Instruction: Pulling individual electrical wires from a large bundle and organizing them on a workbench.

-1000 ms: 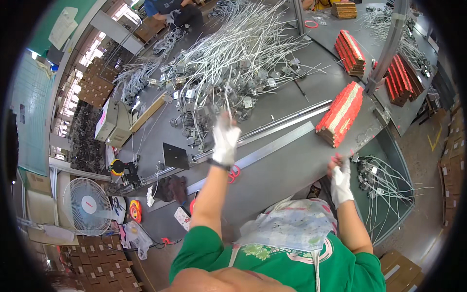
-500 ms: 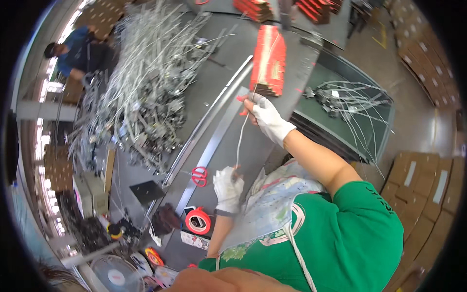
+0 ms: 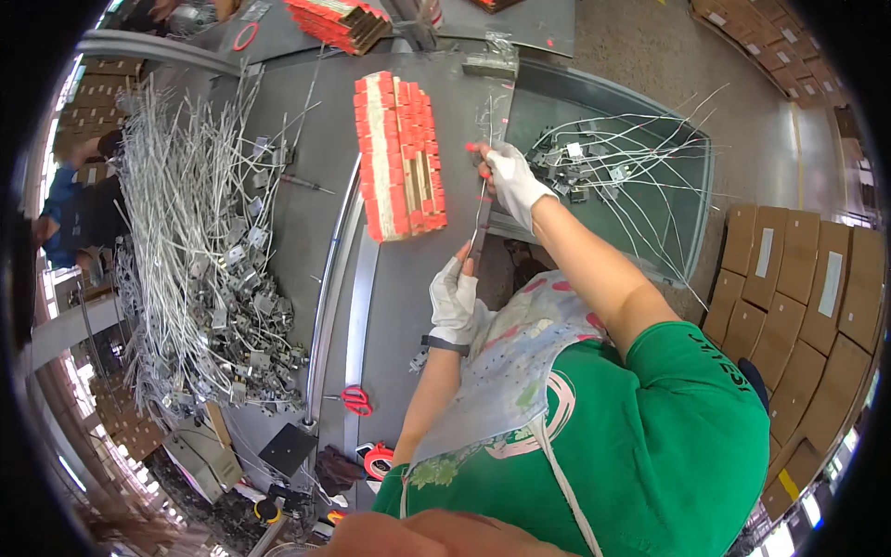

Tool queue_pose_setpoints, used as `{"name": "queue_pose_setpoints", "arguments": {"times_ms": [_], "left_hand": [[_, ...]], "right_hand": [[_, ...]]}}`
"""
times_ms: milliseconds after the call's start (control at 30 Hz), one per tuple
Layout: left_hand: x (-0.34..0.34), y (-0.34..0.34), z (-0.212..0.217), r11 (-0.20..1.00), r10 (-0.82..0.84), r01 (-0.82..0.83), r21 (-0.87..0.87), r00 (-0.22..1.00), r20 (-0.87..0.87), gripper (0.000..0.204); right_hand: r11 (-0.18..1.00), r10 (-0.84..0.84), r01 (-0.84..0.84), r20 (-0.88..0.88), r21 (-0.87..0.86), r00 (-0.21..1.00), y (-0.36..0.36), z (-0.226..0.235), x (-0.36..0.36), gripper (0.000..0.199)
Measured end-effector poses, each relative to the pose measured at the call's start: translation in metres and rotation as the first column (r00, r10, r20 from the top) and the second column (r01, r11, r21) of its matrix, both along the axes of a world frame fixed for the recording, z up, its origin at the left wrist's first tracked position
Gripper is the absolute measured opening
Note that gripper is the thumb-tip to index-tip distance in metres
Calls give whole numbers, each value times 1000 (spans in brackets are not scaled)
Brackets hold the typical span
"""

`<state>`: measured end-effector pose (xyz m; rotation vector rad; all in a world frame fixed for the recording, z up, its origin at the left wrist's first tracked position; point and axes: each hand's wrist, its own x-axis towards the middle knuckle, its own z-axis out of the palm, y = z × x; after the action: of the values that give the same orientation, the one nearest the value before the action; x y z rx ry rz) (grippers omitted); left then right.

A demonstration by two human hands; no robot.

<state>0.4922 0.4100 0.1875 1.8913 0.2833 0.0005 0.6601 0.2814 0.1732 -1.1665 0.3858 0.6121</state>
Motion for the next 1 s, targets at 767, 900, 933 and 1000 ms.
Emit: {"name": "queue_pose_setpoints", "arguments": {"times_ms": [767, 900, 933, 1000], "left_hand": [[51, -37, -26, 925, 57, -70, 373, 997, 47, 21], [49, -34, -28, 935, 49, -73, 346, 996, 76, 21], [47, -32, -31, 947, 60, -88, 308, 993, 100, 21], [45, -33, -32, 960, 68, -101, 262, 989, 132, 21]], "right_hand": [[996, -84, 82, -180, -18, 980, -27, -19, -54, 36], [997, -65, 60, -151, -40, 986, -23, -20, -50, 35], [999, -30, 25, -131, -45, 991, -22, -15, -48, 35], [998, 1, -7, -102, -57, 995, -22, -17, -48, 36]]}}
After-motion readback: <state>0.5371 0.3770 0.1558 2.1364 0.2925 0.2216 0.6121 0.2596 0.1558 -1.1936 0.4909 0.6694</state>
